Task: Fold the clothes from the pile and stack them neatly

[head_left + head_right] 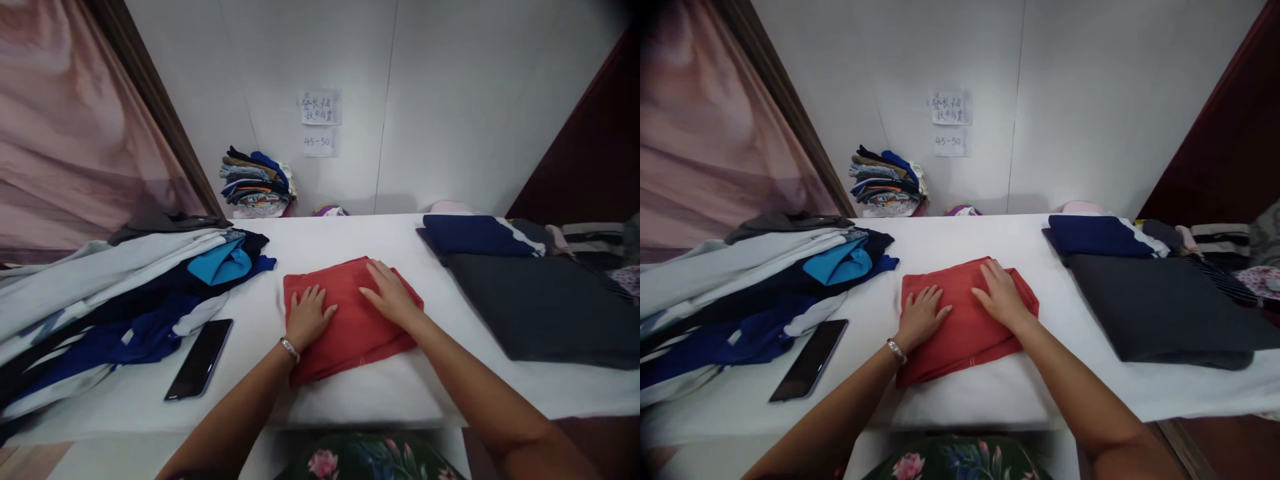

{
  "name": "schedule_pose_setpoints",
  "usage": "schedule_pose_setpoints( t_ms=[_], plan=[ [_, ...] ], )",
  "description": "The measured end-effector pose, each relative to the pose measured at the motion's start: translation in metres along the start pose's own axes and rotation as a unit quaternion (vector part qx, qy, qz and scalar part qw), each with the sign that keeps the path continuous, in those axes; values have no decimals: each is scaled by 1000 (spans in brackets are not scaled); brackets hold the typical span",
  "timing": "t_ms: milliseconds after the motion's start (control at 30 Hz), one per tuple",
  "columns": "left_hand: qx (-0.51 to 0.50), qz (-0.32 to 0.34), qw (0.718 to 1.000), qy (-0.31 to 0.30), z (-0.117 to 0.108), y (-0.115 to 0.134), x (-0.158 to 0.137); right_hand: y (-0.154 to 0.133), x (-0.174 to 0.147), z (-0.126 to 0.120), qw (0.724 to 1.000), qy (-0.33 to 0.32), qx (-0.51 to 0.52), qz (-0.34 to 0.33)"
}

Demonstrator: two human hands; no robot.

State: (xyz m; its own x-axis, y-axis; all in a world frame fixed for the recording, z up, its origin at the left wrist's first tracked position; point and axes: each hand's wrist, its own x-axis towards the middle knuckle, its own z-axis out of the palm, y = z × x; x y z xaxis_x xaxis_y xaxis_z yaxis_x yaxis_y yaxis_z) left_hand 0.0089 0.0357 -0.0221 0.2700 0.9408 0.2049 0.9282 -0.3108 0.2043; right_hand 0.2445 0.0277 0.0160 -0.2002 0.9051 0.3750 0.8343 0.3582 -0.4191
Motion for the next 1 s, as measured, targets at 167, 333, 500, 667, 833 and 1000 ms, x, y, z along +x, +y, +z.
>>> schedule_pose_setpoints(
  t_ms=[167, 333, 500, 667, 833, 1000],
  plan=[
    [40, 12, 999, -14, 5, 3, -4, -41, 50, 21, 997, -53, -30, -51],
    [44, 13, 999, -16, 2, 5, -5, 10, 64, 48, 972, -201, -76, 97],
    [40, 14, 999, -14, 4, 10, -7, 46, 61, 66, 962, -226, -60, 138],
    [-21, 3, 1000, -2, 3, 8, -3, 45, 64, 64, 969, -172, 62, 166],
    [-213, -91, 969, 90, -9, -26, -6, 72, 44, 27, 969, -61, 122, 204],
    [-382, -309, 868, 73, -10, -65, -23, 110, -12, -7, 925, 28, 177, 335]
  ],
)
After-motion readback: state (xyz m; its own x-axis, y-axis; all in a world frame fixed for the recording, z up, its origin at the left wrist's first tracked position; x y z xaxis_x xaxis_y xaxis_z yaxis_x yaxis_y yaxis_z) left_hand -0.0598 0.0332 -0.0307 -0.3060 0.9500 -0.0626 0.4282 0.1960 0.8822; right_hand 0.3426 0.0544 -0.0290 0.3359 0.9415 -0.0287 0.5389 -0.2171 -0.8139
